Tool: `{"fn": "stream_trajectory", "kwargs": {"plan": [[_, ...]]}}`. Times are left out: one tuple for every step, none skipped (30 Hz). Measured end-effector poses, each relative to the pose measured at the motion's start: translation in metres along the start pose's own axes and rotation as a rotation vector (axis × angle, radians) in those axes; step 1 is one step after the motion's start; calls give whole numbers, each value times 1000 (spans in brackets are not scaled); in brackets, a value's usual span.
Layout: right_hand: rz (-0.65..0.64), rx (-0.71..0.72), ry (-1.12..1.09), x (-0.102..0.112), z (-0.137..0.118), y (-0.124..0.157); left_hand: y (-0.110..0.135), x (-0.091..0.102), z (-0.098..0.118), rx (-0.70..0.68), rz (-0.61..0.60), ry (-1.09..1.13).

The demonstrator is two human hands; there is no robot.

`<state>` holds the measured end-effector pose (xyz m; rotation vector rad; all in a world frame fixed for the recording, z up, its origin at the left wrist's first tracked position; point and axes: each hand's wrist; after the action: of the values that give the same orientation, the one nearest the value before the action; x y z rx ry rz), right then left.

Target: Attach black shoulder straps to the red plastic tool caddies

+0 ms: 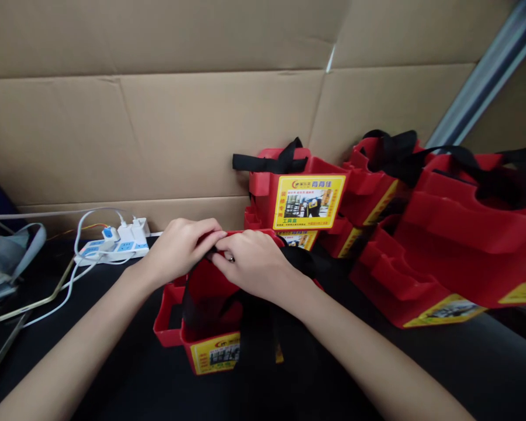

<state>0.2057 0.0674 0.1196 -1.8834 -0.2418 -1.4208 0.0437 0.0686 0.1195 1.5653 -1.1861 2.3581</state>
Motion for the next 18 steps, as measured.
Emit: {"fn": "stream_trajectory", "kwargs": {"plan": [[-23, 19, -61, 3, 1, 0, 0, 0, 0, -3, -4, 17], [-76, 87, -166, 7, 3, 0, 0, 0, -2, -1, -16, 34], [-153, 198, -319, 11, 5, 1, 0, 0, -4, 6, -28, 45], [-240, 335, -509, 17, 8, 2, 0, 0, -8, 21, -39, 47], [-325, 484, -715, 23, 12, 5, 0, 1, -13, 41, -47, 42], [-390, 607, -903, 30, 16, 7, 0, 2, -19, 61, -54, 35], [-420, 676, -1048, 37, 21, 9, 1, 4, -25, 78, -56, 27], [-414, 675, -1126, 44, 26, 11, 1, 6, -32, 91, -57, 20], [-385, 616, -1130, 50, 32, 13, 2, 9, -39, 97, -60, 15], [-350, 525, -1075, 55, 38, 14, 3, 12, -46, 100, -69, 16], [-306, 414, -984, 59, 44, 13, 4, 16, -51, 101, -78, 22], [-254, 299, -874, 61, 50, 12, 4, 19, -56, 100, -90, 33], [-201, 198, -765, 61, 56, 10, 5, 22, -59, 98, -105, 50], [-154, 114, -664, 60, 61, 8, 6, 24, -61, 95, -123, 71], [-121, 48, -577, 56, 65, 6, 6, 26, -62, 93, -137, 95], [-107, 4, -498, 52, 68, 3, 6, 27, -62, 90, -150, 117], [-120, -16, -424, 46, 70, 2, 6, 27, -61, 87, -158, 140], [-155, -11, -364, 41, 71, 0, 6, 26, -60, 88, -164, 162]]}}
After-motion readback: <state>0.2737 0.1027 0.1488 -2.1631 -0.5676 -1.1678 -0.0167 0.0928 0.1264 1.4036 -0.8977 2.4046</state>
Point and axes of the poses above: each hand's wrist, its own y-axis away from the middle knuckle, its own x-axis out of the back of the hand, z = x × y, and after that the axes turned 2 degrees about z, right-handed
